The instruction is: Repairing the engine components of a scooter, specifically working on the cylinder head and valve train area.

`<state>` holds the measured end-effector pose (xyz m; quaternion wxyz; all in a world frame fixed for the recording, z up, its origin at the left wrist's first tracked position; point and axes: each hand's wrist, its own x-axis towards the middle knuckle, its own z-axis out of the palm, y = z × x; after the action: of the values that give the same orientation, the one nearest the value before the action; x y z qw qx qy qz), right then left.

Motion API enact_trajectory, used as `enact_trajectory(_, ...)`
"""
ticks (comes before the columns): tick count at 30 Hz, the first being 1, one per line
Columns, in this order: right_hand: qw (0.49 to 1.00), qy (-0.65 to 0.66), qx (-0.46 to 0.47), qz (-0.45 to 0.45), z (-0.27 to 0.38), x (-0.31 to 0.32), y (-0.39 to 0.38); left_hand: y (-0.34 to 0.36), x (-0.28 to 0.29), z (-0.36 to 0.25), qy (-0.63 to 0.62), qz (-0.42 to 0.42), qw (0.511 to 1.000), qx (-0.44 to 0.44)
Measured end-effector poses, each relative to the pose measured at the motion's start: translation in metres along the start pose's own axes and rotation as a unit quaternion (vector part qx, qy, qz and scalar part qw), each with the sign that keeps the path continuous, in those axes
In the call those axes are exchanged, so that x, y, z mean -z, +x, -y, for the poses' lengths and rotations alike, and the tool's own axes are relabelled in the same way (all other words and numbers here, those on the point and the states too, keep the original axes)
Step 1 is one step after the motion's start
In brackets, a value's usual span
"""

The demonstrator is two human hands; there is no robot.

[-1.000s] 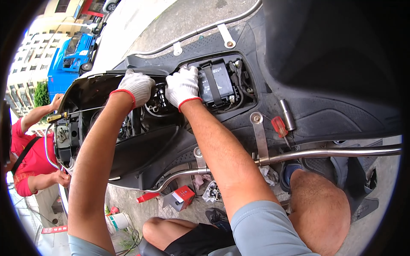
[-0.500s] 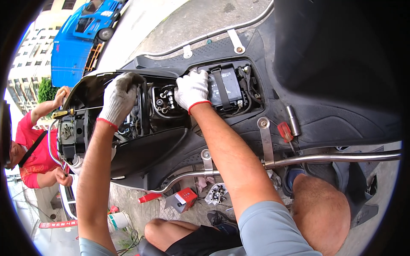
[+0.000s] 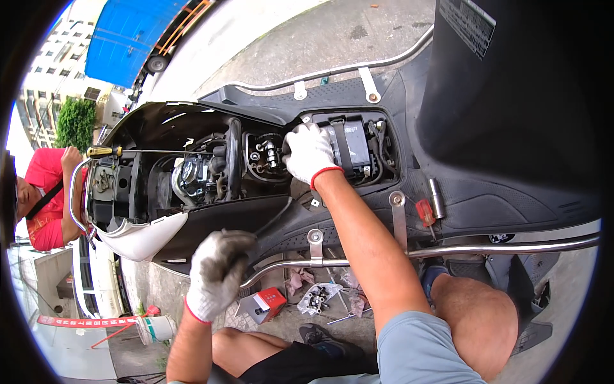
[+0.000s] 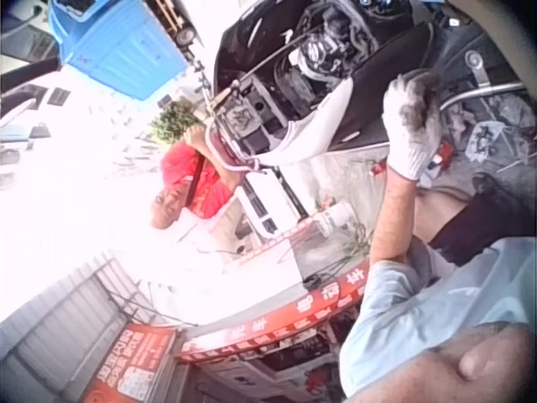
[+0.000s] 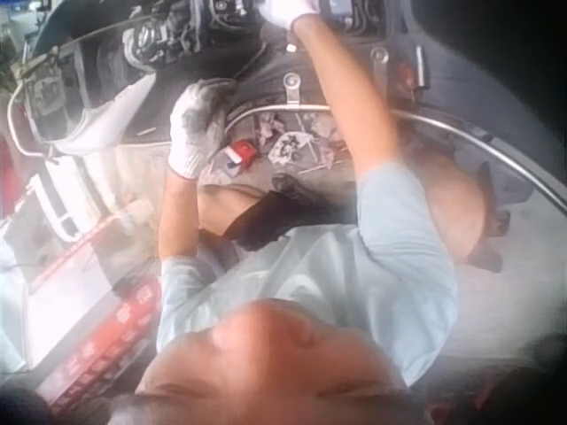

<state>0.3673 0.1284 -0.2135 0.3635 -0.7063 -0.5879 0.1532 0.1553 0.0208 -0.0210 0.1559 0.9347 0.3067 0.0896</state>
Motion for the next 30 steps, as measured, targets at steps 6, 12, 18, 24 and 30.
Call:
enact_trajectory(6, 0.996, -0.08, 0.011, 0.024, 0.02, -0.001, -0.012, -0.064, -0.037, 0.004, -0.176, -0.002, 0.972, 0.158)
enact_trajectory(12, 0.996, -0.092, 0.002, 0.02, 0.019, 0.016, -0.007, -0.062, -0.063, -0.014, -0.205, 0.032, 0.964, 0.166)
enact_trajectory(18, 0.98, -0.166, -0.079, -0.082, -0.011, 0.057, 0.065, -0.038, -0.115, -0.003, -0.431, 0.035, 0.861, 0.267)
enact_trajectory(24, 0.936, -0.346, -0.011, -0.066, -0.098, 0.083, 0.145, 0.029, -0.119, -0.007, -0.592, -0.015, 0.736, 0.327)
enact_trajectory(30, 0.944, -0.323, -0.015, -0.06, -0.146, 0.04, 0.157, 0.074, -0.119, 0.008, -0.761, -0.126, 0.521, 0.366)
